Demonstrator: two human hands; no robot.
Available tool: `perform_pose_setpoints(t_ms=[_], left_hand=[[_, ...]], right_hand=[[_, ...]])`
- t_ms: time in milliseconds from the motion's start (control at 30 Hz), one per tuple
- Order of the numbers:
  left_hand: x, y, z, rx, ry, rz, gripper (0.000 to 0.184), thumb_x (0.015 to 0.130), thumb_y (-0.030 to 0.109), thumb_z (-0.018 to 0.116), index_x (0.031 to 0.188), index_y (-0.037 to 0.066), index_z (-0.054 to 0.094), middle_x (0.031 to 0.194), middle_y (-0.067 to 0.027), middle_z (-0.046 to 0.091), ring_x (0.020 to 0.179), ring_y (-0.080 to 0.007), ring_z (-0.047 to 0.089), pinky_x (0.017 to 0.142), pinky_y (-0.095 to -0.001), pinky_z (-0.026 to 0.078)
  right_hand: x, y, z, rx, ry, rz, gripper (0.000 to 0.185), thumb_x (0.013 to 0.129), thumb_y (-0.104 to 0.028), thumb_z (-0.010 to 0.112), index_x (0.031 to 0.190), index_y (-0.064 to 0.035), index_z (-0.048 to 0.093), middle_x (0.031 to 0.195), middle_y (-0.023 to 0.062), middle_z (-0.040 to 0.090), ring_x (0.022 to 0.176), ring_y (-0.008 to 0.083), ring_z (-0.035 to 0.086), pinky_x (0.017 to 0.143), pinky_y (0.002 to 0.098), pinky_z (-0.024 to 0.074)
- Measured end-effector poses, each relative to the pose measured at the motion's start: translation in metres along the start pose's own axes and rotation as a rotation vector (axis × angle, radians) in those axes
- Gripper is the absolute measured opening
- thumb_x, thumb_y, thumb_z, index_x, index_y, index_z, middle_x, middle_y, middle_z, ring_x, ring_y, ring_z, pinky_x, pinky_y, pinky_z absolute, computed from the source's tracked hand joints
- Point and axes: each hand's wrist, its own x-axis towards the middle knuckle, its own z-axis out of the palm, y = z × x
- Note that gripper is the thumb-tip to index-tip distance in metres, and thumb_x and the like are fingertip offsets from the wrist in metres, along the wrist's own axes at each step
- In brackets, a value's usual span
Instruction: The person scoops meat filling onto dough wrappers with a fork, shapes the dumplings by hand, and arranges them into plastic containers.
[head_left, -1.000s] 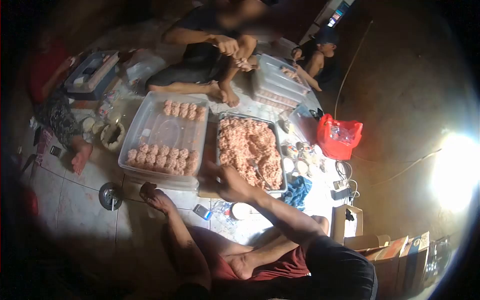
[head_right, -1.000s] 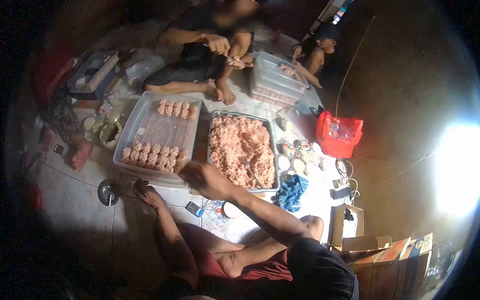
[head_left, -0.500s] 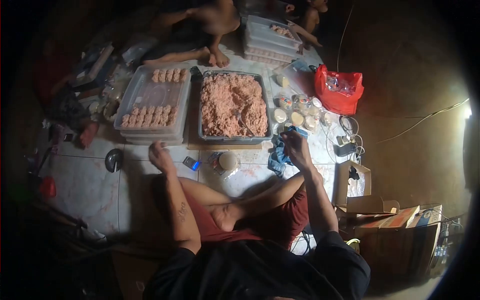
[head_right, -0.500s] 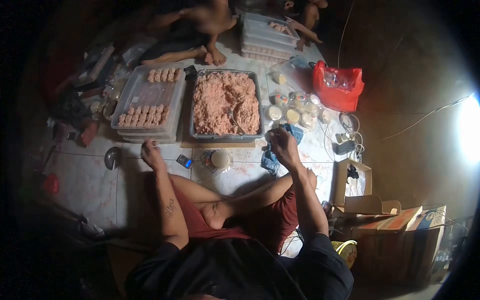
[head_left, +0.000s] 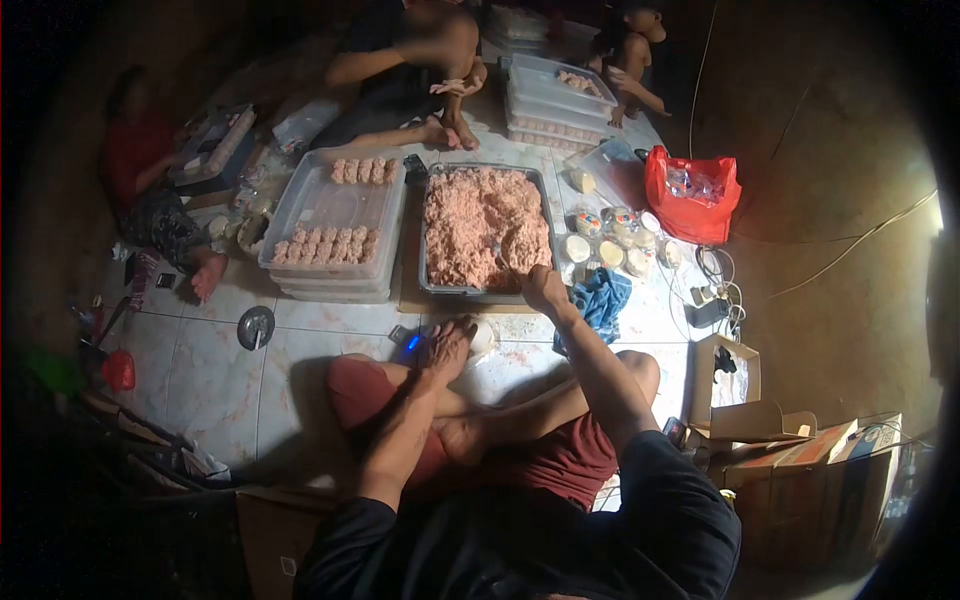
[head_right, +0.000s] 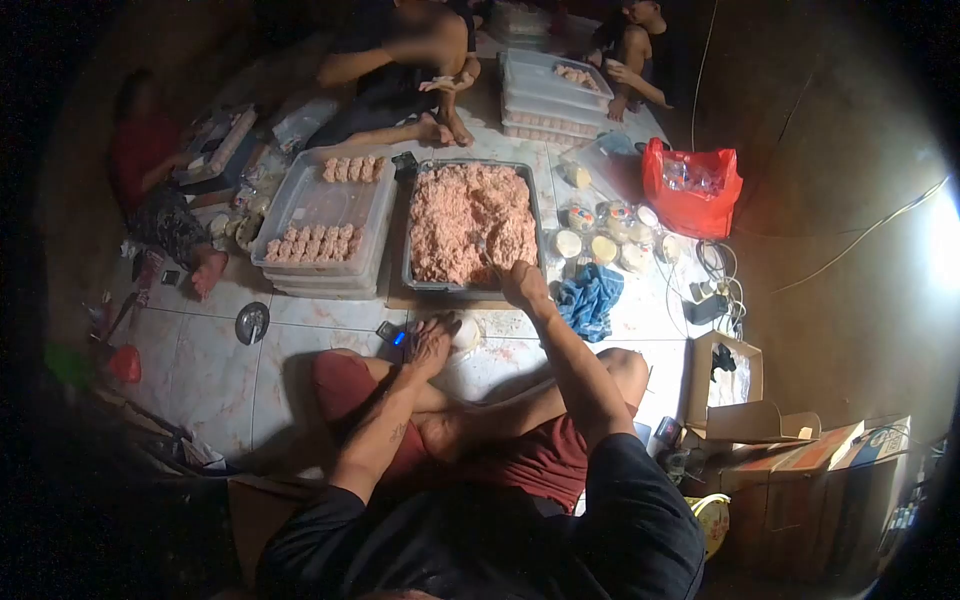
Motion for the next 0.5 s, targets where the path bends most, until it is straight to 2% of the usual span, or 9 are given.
perform_pose_setpoints(t_ms=[67,100,200,233,267,300,367,433,500], left_hand=[[0.007,-0.004,0.024,-0.1,0.043,-0.059,0.038,0.097,0.029,0.052,0.13,0.016,0.063,0.137,-0.0105,0.06,0.128,-0.0307,0.054,0.108,-0.0472,0.039],[0.009,-0.005,0.032,-0.194,0.077,-0.12,0.035,0.098,0.03,0.052,0.127,0.016,0.065,0.136,-0.0105,0.061,0.128,-0.0297,0.054,0.109,-0.0482,0.038],[0.012,-0.01,0.049,-0.127,0.082,-0.081,0.031,0.098,0.028,0.053,0.117,0.011,0.07,0.125,-0.0123,0.067,0.122,-0.0293,0.058,0.109,-0.0501,0.037],[0.012,-0.011,0.054,-0.099,0.061,-0.082,0.029,0.097,0.027,0.054,0.112,0.009,0.071,0.12,-0.0127,0.069,0.118,-0.0294,0.06,0.108,-0.0504,0.037],[0.009,-0.005,0.028,-0.174,0.139,0.002,0.022,0.092,0.025,0.058,0.098,0.007,0.07,0.105,-0.0135,0.072,0.105,-0.0308,0.065,0.106,-0.0513,0.038],[0.01,-0.003,0.017,-0.177,0.142,0.0,0.022,0.092,0.025,0.058,0.098,0.007,0.07,0.105,-0.0135,0.072,0.105,-0.0308,0.065,0.106,-0.0513,0.038],[0.01,0.0,0.006,-0.167,0.108,0.034,0.014,0.087,0.022,0.06,0.087,0.009,0.066,0.092,-0.0126,0.07,0.092,-0.032,0.065,0.1,-0.0539,0.04],[0.011,0.002,-0.005,-0.152,0.186,0.044,0.011,0.086,0.021,0.063,0.083,0.01,0.065,0.087,-0.0119,0.068,0.088,-0.0307,0.064,0.095,-0.051,0.041],[0.015,0.003,-0.007,-0.135,0.263,0.057,0.011,0.085,0.02,0.066,0.078,0.011,0.063,0.082,-0.0111,0.067,0.085,-0.0295,0.063,0.09,-0.0481,0.042]], right_hand=[[0.0,0.006,0.0,-0.188,-0.205,-0.208,0.02,0.084,-0.022,0.066,0.066,-0.0132,0.063,0.057,0.0066,0.049,0.049,0.0257,0.051,0.044,0.0405,0.0374],[0.005,0.008,-0.003,-0.192,-0.208,-0.215,0.02,0.084,-0.022,0.066,0.066,-0.0132,0.063,0.057,0.0066,0.049,0.049,0.0257,0.051,0.044,0.0405,0.0374],[0.037,0.004,-0.013,-0.001,-0.309,-0.262,0.017,0.084,-0.018,0.065,0.069,-0.0095,0.064,0.055,0.0098,0.054,0.049,0.0231,0.055,0.044,0.0401,0.0409],[0.057,-0.005,-0.03,0.216,-0.393,0.224,0.019,0.085,-0.016,0.064,0.068,-0.0075,0.064,0.055,0.0098,0.056,0.049,0.0205,0.055,0.044,0.0385,0.042],[0.071,-0.01,-0.04,0.426,-0.462,0.716,0.021,0.086,-0.015,0.063,0.067,-0.0056,0.064,0.055,0.0098,0.057,0.05,0.018,0.056,0.044,0.0369,0.0431],[0.073,-0.008,-0.032,0.423,-0.463,0.712,0.021,0.086,-0.015,0.063,0.067,-0.0056,0.064,0.055,0.0098,0.057,0.05,0.018,0.056,0.044,0.0369,0.0431],[0.071,-0.002,-0.01,0.652,-0.412,0.931,0.024,0.088,-0.017,0.063,0.071,-0.0022,0.067,0.058,0.0065,0.059,0.051,0.0146,0.056,0.045,0.0331,0.0433],[0.078,0.005,0.0,0.769,-0.451,0.929,0.022,0.089,-0.021,0.066,0.08,-0.0007,0.07,0.062,0.0037,0.061,0.053,0.0133,0.057,0.046,0.0307,0.0421],[0.125,-0.011,-0.041,0.7,-0.887,0.905,0.019,0.09,-0.02,0.066,0.089,-0.0013,0.067,0.065,0.005,0.063,0.055,0.0131,0.058,0.049,0.032,0.0448]])
